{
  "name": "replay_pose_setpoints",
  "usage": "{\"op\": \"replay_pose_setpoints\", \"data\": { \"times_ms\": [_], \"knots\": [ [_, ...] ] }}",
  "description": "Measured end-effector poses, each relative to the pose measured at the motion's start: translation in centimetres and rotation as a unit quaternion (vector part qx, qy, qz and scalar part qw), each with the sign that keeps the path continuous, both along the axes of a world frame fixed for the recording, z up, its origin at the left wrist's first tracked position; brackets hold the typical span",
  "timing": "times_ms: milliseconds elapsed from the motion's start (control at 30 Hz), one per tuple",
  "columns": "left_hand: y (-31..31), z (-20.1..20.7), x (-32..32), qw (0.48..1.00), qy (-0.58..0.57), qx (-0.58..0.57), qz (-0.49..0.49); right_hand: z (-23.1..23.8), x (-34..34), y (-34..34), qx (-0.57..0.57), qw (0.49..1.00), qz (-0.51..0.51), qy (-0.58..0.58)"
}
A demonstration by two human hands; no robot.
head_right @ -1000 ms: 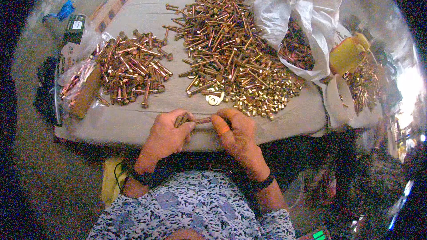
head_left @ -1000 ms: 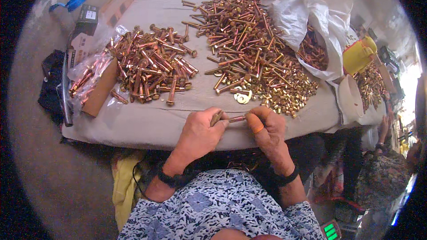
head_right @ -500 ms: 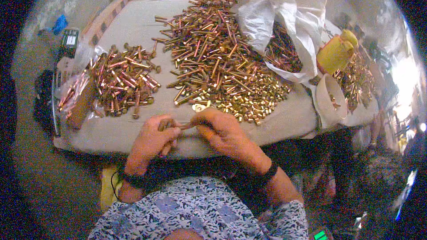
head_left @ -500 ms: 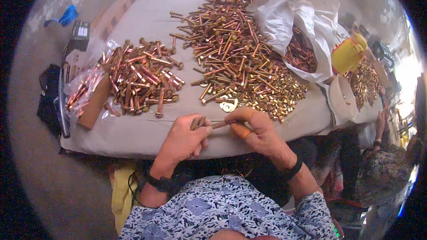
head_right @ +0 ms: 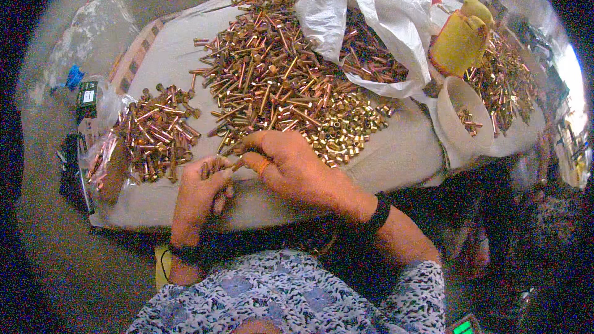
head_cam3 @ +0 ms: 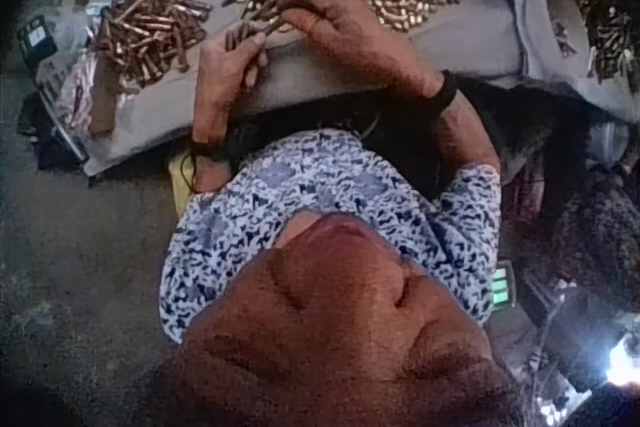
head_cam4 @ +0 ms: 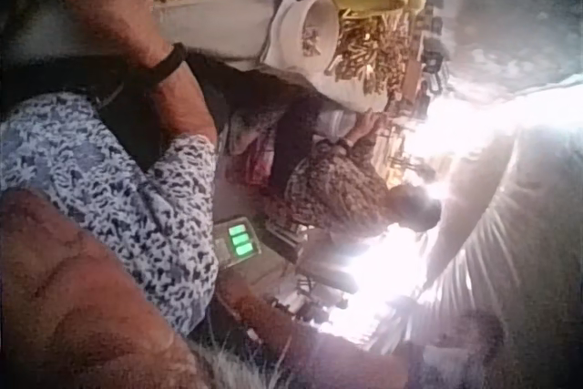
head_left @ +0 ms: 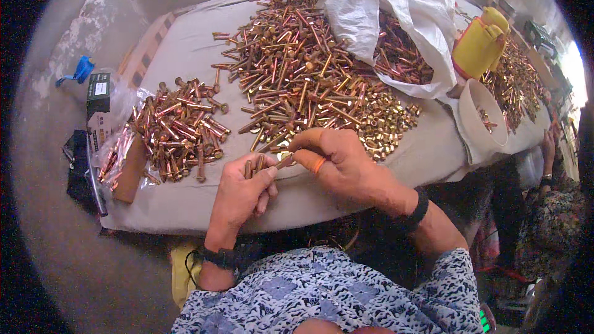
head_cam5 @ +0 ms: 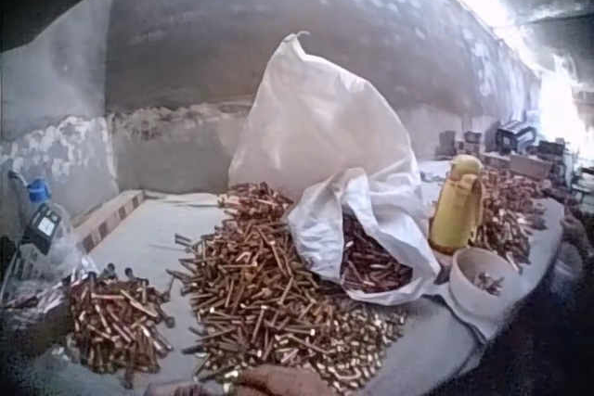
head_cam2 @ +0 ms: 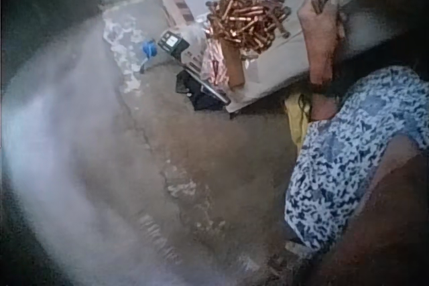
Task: Manually assembling washers onto copper-colored bolts on a production floor.
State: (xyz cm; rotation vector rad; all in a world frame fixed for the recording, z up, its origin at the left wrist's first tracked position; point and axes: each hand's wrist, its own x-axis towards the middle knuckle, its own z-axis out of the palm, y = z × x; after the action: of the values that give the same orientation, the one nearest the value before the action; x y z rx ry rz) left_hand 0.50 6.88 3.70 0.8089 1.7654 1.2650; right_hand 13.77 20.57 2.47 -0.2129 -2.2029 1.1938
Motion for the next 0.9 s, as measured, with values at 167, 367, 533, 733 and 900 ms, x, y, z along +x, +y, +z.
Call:
{"op": "replay_pose_setpoints", "data": {
  "times_ms": [167, 367, 533, 733, 900],
  "knots": [
    [1.3, -0.9, 0.8, 1.000, -0.007, 0.027, 0.005, 0.1, 1.3, 1.1, -0.031, 0.994, -0.100, -0.042],
    [1.5, -2.3, 1.2, 0.999, -0.014, 0.033, -0.013, -1.0, 1.4, 0.6, 0.045, 0.989, -0.106, -0.096],
    [1.5, -1.8, 0.9, 0.999, -0.049, -0.003, -0.019, -1.2, 1.7, 0.7, 0.018, 0.997, -0.063, -0.032],
    [1.4, -1.8, 0.0, 0.991, -0.121, -0.014, -0.058, -1.6, 1.9, 1.1, 0.038, 0.999, -0.029, -0.009],
    [1.4, -1.8, 0.5, 0.991, -0.116, -0.004, -0.061, -1.2, 2.3, 1.2, 0.081, 0.992, -0.060, -0.082]
  ]
}}
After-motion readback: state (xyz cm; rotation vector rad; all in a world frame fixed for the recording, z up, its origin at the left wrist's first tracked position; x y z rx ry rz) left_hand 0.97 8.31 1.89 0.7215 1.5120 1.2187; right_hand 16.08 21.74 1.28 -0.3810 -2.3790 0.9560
